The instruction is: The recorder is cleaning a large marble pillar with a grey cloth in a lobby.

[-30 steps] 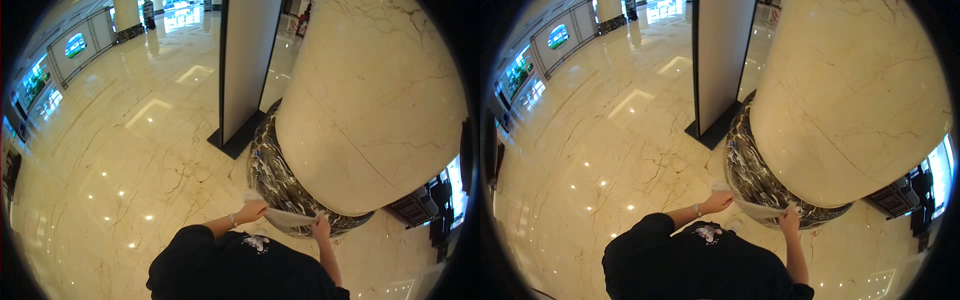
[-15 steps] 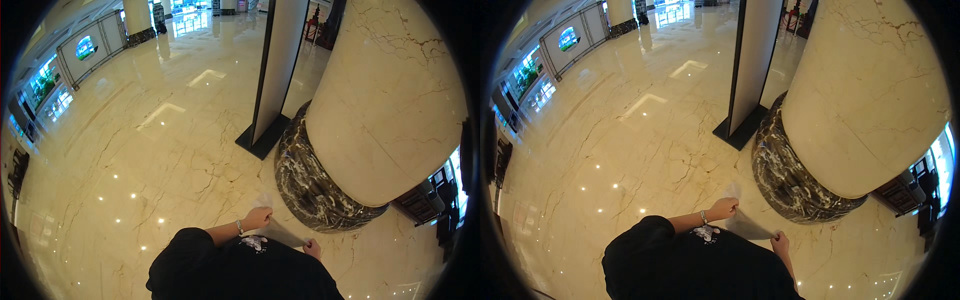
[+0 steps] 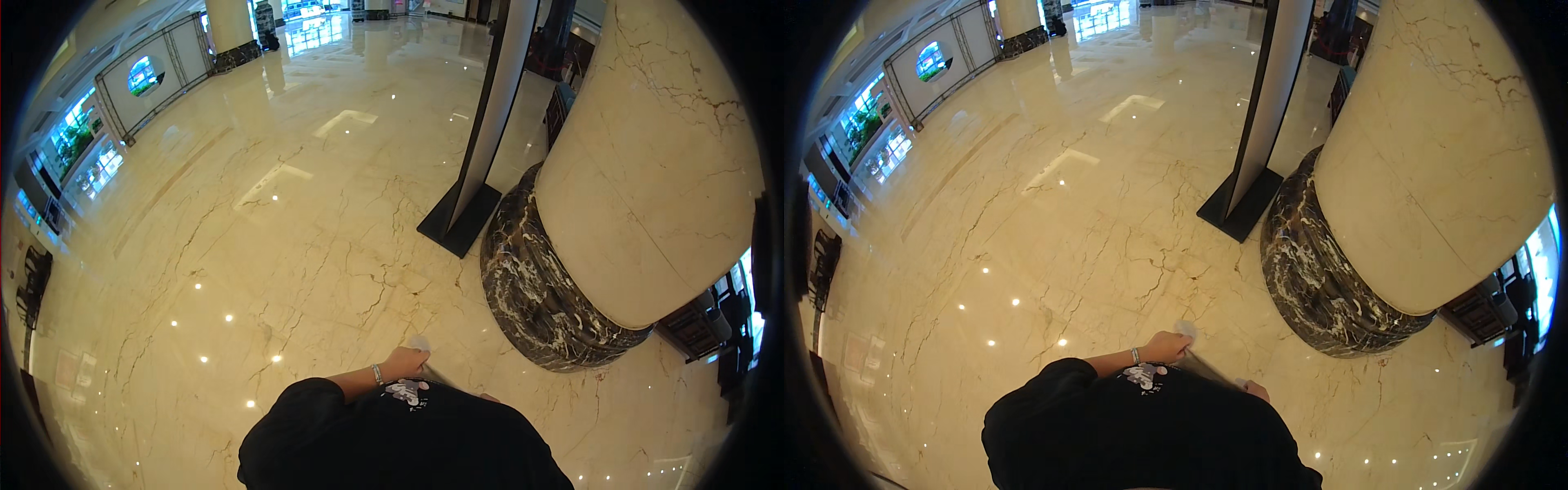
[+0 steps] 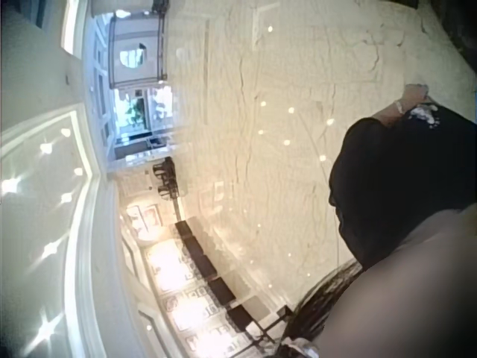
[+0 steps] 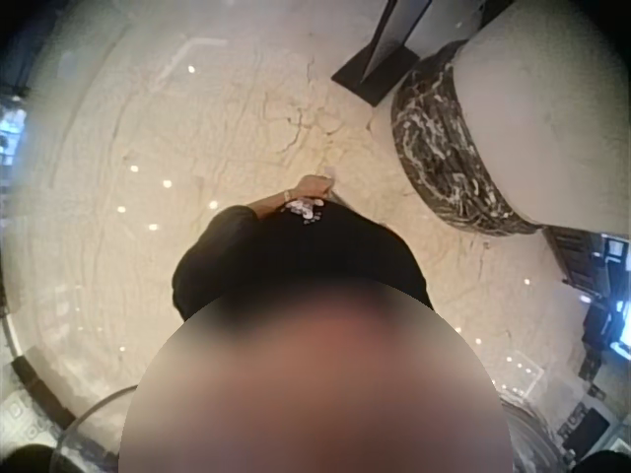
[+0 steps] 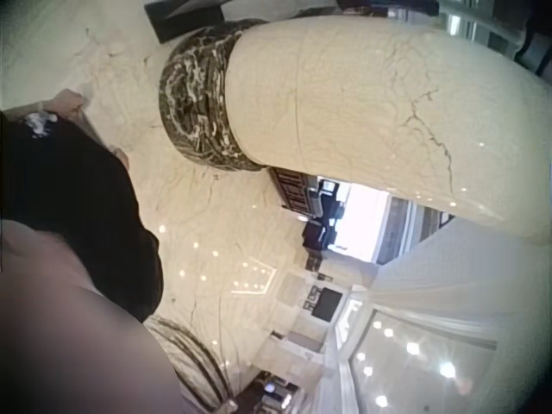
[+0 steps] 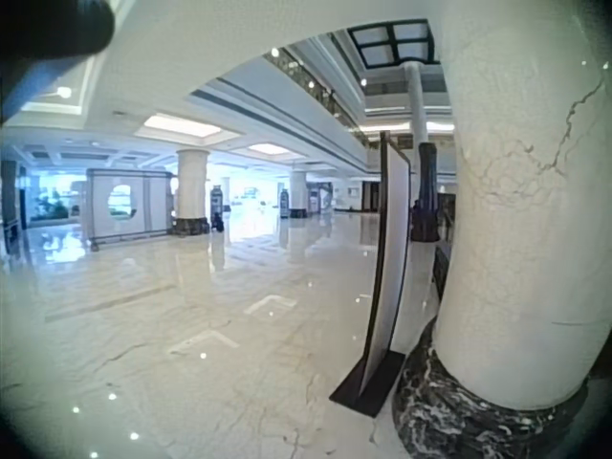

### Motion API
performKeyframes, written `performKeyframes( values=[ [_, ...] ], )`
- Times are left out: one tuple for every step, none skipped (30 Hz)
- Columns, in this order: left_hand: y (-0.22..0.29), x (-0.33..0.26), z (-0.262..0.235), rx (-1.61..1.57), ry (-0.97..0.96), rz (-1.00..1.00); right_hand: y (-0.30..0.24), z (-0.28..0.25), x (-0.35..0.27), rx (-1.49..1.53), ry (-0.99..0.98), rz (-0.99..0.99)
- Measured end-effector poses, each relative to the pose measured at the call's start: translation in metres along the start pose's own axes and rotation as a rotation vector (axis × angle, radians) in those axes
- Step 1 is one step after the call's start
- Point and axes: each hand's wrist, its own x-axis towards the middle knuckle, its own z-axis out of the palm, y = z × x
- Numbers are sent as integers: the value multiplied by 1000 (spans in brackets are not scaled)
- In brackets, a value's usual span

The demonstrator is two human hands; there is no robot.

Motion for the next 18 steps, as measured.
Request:
performKeyframes(
  values=[
    [-2,-3,-3,32,-52,-4,4,9,1,2,13,15],
    [-3,-5,-4,11,-63,-32,16,25,9,60,17,-46],
    [-6,-5,-6,5,-64,-15,19,31,8,117,20,-107],
    [-9,-4,-8,-11,-17,2,13,25,1,117,27,-93],
    [-12,-8,-10,-23,32,13,-2,11,-13,122,45,-71],
    [-14,-10,-11,-28,32,16,-12,5,-21,125,58,-51],
    [-16,-10,-12,-16,21,11,-14,10,-20,123,59,-45],
    [-17,-10,-13,-2,11,9,-13,18,-15,137,119,-12],
    [-17,-10,-16,-7,11,15,-11,23,-11,148,177,23],
    [-16,-9,-21,-8,-17,10,-6,26,-10,147,180,30],
    [-15,-9,-23,-9,-45,7,0,28,-9,138,189,-27],
    [-16,-10,-20,-13,-46,10,-4,26,-13,128,196,-87],
    [-17,-11,-17,-7,-86,-17,-7,23,-16,127,197,-82],
    [-18,-12,-14,0,-127,-44,-10,18,-19,132,182,-34],
    [-19,-13,-12,-2,-132,-37,-13,15,-24,140,167,17],
    [-20,-14,-10,-21,-158,-26,-11,16,-25,144,169,25],
    [-21,-15,-9,-40,-185,-16,-6,16,-26,116,205,22],
    [-23,-16,-6,-41,-190,-11,-5,14,-28,86,240,18]
  ],
)
